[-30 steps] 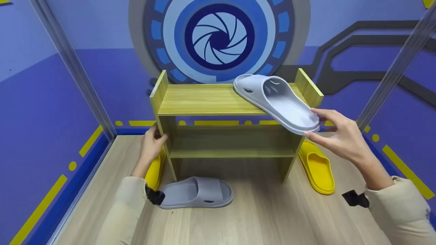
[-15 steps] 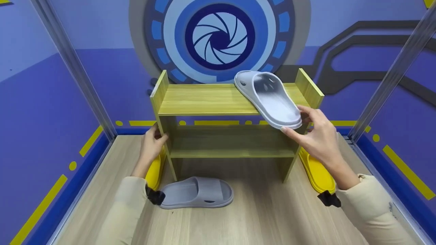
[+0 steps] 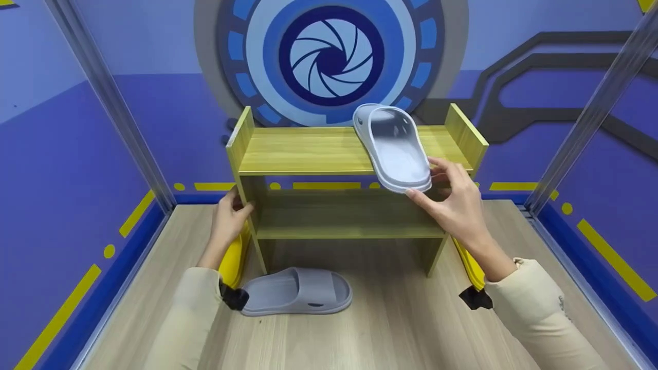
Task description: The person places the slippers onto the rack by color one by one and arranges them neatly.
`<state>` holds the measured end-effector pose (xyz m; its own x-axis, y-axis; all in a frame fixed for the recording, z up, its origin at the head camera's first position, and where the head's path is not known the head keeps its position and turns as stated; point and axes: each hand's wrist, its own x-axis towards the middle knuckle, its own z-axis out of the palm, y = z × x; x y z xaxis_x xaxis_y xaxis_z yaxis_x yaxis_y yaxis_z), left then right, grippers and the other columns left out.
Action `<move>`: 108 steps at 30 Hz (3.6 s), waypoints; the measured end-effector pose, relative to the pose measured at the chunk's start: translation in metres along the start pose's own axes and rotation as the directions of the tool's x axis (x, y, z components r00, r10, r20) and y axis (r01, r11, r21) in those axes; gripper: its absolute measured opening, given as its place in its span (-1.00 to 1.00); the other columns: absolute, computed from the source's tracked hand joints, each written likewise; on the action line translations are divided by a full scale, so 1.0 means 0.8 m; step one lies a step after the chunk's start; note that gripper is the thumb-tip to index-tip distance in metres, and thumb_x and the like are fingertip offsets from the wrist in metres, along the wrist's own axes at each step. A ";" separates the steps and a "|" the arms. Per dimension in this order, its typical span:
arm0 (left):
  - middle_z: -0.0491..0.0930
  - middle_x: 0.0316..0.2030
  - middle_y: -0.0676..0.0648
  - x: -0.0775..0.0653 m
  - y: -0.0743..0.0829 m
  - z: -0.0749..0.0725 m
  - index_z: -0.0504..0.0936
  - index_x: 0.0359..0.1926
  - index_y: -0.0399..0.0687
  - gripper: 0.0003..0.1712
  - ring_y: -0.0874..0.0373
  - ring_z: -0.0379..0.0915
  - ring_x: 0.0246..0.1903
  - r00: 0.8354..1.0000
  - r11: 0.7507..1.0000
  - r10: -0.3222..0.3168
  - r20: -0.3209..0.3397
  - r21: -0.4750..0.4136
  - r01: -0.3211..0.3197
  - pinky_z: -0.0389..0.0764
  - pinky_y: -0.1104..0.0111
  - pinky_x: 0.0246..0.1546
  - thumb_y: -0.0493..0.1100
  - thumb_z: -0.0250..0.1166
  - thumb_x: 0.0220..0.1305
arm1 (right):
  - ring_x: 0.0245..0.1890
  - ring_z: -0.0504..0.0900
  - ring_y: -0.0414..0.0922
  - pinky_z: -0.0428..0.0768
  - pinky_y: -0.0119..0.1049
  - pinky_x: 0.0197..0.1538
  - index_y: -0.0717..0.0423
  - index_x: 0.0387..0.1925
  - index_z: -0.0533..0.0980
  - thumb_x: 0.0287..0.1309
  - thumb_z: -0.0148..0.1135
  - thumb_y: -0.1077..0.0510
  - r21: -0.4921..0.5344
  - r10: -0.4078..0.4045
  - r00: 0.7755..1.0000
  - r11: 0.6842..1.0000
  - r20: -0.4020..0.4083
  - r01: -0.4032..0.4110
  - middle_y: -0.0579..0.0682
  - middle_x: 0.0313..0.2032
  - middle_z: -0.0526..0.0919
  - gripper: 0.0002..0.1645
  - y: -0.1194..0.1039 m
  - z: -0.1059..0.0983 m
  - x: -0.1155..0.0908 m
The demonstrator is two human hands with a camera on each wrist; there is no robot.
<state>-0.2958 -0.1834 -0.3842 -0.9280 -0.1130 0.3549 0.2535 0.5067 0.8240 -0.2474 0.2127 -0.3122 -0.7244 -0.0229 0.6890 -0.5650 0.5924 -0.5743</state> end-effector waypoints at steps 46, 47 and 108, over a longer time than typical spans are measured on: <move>0.53 -0.16 -0.33 -0.001 0.001 0.001 0.41 0.11 -0.31 -0.55 -0.13 0.47 -0.18 1.000 1.000 -0.006 -0.006 0.005 0.006 0.48 0.09 -0.16 -0.34 0.19 0.16 | -0.17 0.50 -0.08 0.53 0.01 -0.28 0.24 0.08 0.42 -0.15 0.43 0.00 0.007 0.003 0.998 1.000 -0.056 -0.003 0.08 -0.17 0.53 -0.26 0.014 0.005 0.009; 0.53 -0.18 -0.33 -0.001 0.001 0.001 0.42 0.11 -0.30 -0.55 -0.12 0.47 -0.18 1.000 1.000 -0.007 -0.008 0.007 0.007 0.48 0.09 -0.17 -0.34 0.19 0.16 | -0.16 0.49 -0.07 0.53 0.02 -0.28 0.24 0.08 0.41 -0.14 0.43 0.02 0.013 0.001 0.998 1.000 -0.055 0.000 0.09 -0.16 0.53 -0.27 0.016 0.002 0.009; 0.31 0.11 -0.25 -0.128 -0.115 0.078 0.33 0.20 -0.25 -0.12 -0.13 0.25 0.05 0.844 0.819 0.534 0.055 0.217 -0.532 0.29 0.04 0.03 -0.10 0.49 -0.17 | -0.05 0.39 -0.05 0.51 -0.32 -0.11 0.19 0.21 0.27 0.18 0.16 0.07 0.339 0.448 0.892 0.831 0.064 -0.442 0.14 -0.03 0.42 -0.40 0.207 -0.007 -0.098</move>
<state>-0.2413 -0.1652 -0.5240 -0.6630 0.2223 0.7149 0.6418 0.6604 0.3898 -0.2819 0.3172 -0.4591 -0.9243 0.1940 0.3287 -0.2831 0.2291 -0.9313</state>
